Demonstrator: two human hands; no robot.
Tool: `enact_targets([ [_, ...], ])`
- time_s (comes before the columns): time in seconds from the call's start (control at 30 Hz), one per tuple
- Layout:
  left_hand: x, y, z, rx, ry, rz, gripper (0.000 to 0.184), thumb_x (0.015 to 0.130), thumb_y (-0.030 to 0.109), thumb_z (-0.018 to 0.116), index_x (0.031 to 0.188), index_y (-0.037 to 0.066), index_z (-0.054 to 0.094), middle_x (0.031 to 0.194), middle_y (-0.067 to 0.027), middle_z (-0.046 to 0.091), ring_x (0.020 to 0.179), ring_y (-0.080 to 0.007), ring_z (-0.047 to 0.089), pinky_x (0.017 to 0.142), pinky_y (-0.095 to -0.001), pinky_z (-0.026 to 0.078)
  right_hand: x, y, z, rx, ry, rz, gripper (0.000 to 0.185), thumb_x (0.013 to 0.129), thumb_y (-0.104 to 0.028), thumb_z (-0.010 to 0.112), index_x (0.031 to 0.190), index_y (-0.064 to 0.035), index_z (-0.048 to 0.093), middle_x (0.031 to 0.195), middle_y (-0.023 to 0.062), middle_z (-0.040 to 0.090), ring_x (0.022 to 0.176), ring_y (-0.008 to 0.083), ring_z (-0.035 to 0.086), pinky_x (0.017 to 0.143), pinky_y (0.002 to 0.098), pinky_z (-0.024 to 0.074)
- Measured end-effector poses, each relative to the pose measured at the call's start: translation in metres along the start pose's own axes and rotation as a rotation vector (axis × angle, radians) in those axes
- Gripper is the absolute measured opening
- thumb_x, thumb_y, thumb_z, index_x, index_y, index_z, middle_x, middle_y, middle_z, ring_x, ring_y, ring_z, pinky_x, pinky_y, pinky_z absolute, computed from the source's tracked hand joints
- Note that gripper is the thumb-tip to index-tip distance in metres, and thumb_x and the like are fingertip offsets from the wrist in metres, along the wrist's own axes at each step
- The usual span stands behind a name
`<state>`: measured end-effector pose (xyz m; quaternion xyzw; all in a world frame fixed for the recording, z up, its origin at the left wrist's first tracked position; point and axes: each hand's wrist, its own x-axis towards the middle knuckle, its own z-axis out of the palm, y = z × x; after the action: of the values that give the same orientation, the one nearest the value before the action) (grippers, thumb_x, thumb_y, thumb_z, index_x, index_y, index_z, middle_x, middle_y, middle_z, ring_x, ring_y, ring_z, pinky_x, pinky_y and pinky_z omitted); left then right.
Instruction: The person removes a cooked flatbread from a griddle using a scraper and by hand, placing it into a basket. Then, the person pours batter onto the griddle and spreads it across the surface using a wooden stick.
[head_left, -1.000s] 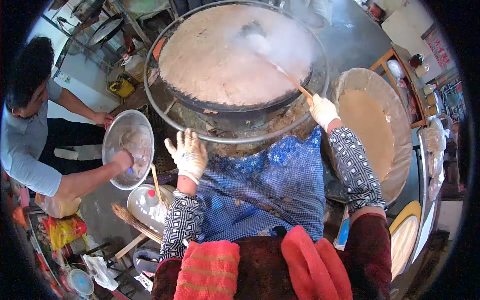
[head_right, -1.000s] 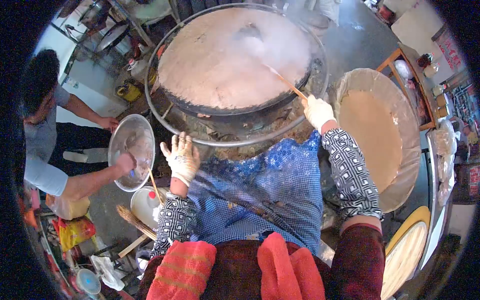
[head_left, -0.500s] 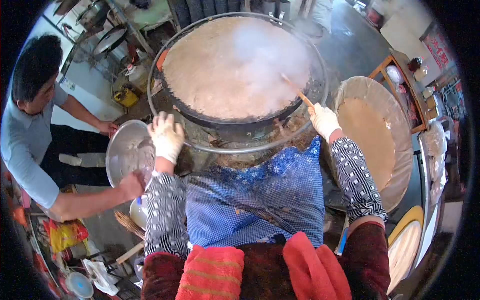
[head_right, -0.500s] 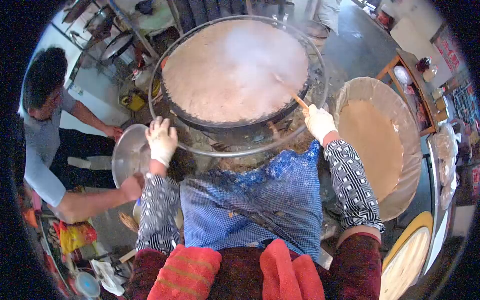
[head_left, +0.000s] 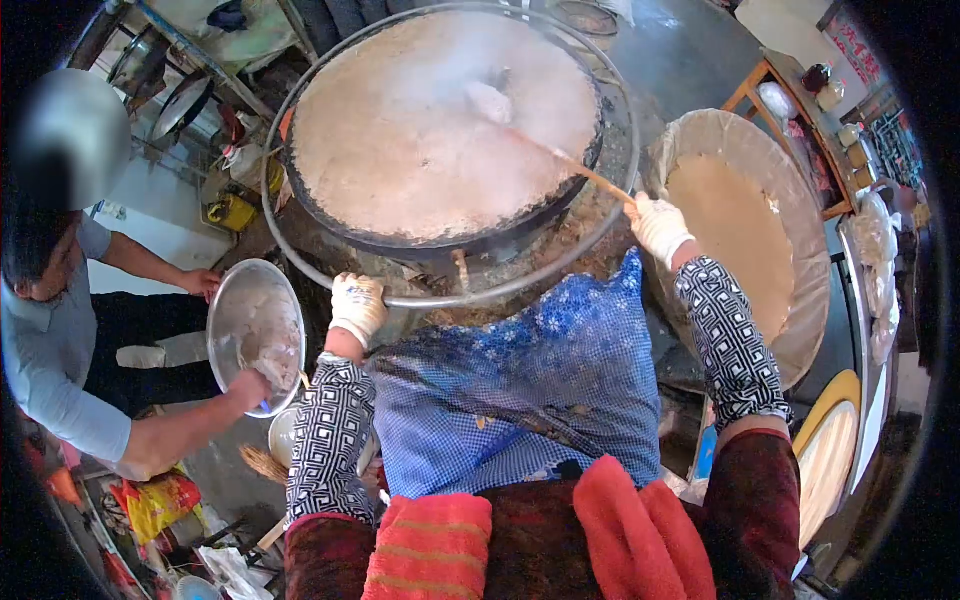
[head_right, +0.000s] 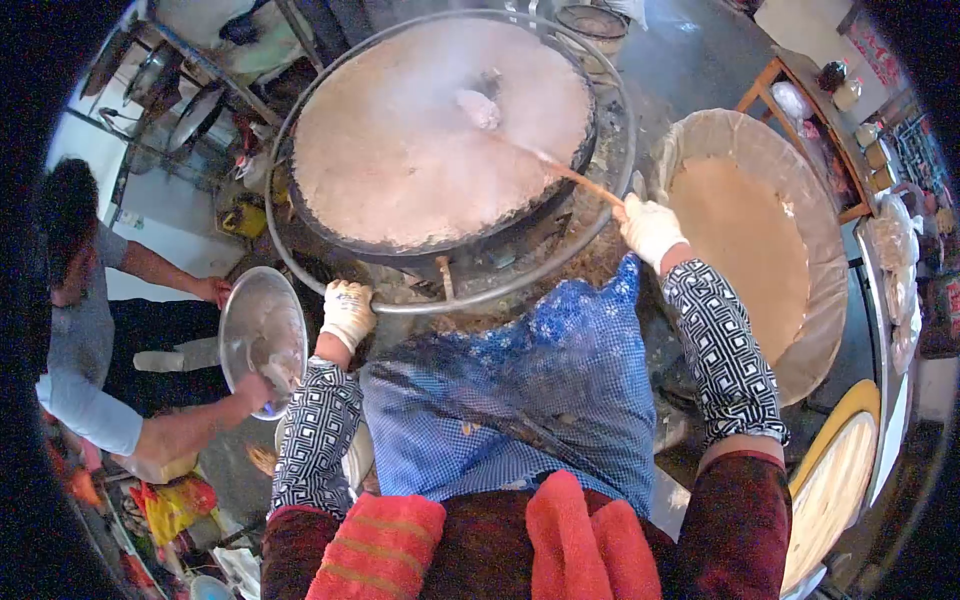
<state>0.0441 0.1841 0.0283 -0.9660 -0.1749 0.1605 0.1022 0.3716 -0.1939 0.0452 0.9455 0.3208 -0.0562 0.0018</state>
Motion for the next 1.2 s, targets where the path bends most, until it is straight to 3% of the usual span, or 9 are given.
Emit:
enact_targets([
  [0.2, 0.011, -0.060, 0.007, 0.017, -0.070, 0.026, 0.021, 0.077, 0.028, 0.062, 0.091, 0.018, 0.074, 0.097, -0.0070, 0.069, 0.105, -0.0248, 0.060, 0.100, -0.0386, 0.035, 0.043, -0.016, -0.031, -0.001, -0.017, 0.006, 0.041, 0.096, -0.039, 0.042, 0.090, -0.0044, 0.065, 0.087, 0.0203, 0.068, 0.084, 0.0385, 0.064, 0.077, 0.0487, 0.0499],
  [0.37, 0.030, -0.095, 0.005, 0.278, -0.196, 0.053, 0.025, 0.075, 0.031, 0.064, 0.094, 0.018, 0.074, 0.103, -0.0060, 0.068, 0.108, -0.0236, 0.058, 0.103, -0.0376, 0.033, 0.011, -0.084, -0.043, 0.384, -0.213, -0.038, 0.063, 0.100, -0.047, 0.019, 0.110, -0.0055, 0.066, 0.079, 0.0270, 0.065, 0.081, 0.0408, 0.066, 0.076, 0.0489, 0.0506],
  [0.43, 0.038, -0.106, 0.014, 0.312, -0.239, 0.081, 0.027, 0.075, 0.031, 0.064, 0.097, 0.018, 0.074, 0.108, -0.0046, 0.067, 0.111, -0.0224, 0.057, 0.104, -0.0364, 0.032, -0.007, -0.109, 0.014, 0.804, -0.155, -0.244, 0.038, 0.099, -0.033, 0.042, 0.121, -0.0075, 0.058, 0.080, 0.0134, 0.064, 0.067, 0.0255, 0.063, 0.064, 0.0388, 0.0503],
  [0.5, 0.039, -0.107, 0.005, 0.320, -0.235, 0.063, 0.027, 0.075, 0.030, 0.064, 0.097, 0.018, 0.074, 0.108, -0.0044, 0.067, 0.111, -0.0215, 0.057, 0.104, -0.0355, 0.033, -0.053, -0.152, -0.022, 1.284, -0.367, -0.019, 0.038, 0.095, -0.029, 0.057, 0.125, -0.0063, 0.054, 0.077, 0.0022, 0.060, 0.049, 0.0121, 0.054, 0.044, 0.0280, 0.0443],
  [0.63, 0.042, -0.113, 0.028, 0.324, -0.186, 0.073, 0.030, 0.071, 0.034, 0.066, 0.095, 0.017, 0.074, 0.106, -0.0045, 0.069, 0.110, -0.0224, 0.059, 0.102, -0.0362, 0.035, -0.099, -0.163, -0.054, 1.706, -0.290, 0.124, 0.050, 0.094, -0.022, 0.058, 0.142, -0.0118, 0.043, 0.073, 0.0006, 0.056, 0.043, 0.0046, 0.039, 0.039, 0.0193, 0.0339],
  [0.7, 0.030, -0.092, 0.011, 0.271, -0.159, 0.079, 0.024, 0.072, 0.030, 0.065, 0.089, 0.016, 0.075, 0.101, -0.0049, 0.071, 0.106, -0.0223, 0.061, 0.099, -0.0358, 0.038, -0.099, -0.145, -0.055, 1.717, -0.086, 0.177, 0.054, 0.096, -0.022, 0.055, 0.147, -0.0149, 0.036, 0.067, -0.0004, 0.051, 0.040, 0.0035, 0.032, 0.037, 0.0190, 0.0304],
  [0.93, -0.010, 0.037, -0.021, -0.087, -0.015, -0.030, 0.013, 0.073, 0.025, 0.064, 0.074, 0.016, 0.073, 0.079, -0.0067, 0.072, 0.077, -0.0243, 0.068, 0.074, -0.0398, 0.047, -0.052, -0.099, -0.026, 1.825, -0.347, 0.291, 0.050, 0.097, -0.032, 0.055, 0.144, -0.0234, 0.042, 0.056, -0.0053, 0.035, 0.038, 0.0041, 0.029, 0.035, 0.0208, 0.0238],
  [1.07, -0.022, 0.128, -0.030, -0.640, 0.507, 0.096, 0.016, 0.061, 0.027, 0.070, 0.066, 0.012, 0.066, 0.061, -0.0105, 0.063, 0.063, -0.0322, 0.063, 0.070, -0.0442, 0.048, -0.018, -0.104, -0.030, 1.659, -0.369, 0.266, 0.054, 0.093, -0.037, 0.058, 0.144, -0.0343, 0.040, 0.058, -0.0076, 0.026, 0.040, 0.0044, 0.022, 0.036, 0.0194, 0.0223],
  [1.2, -0.084, 0.163, -0.074, -0.648, 0.611, 0.109, 0.068, 0.072, 0.043, 0.072, 0.127, 0.008, 0.053, 0.134, -0.0198, 0.047, 0.131, -0.0369, 0.039, 0.112, -0.0575, 0.021, -0.001, -0.117, -0.036, 1.645, -0.412, 0.282, 0.056, 0.095, -0.039, 0.056, 0.146, -0.0337, 0.034, 0.058, -0.0079, 0.026, 0.041, 0.0034, 0.023, 0.035, 0.0191, 0.0208],
])
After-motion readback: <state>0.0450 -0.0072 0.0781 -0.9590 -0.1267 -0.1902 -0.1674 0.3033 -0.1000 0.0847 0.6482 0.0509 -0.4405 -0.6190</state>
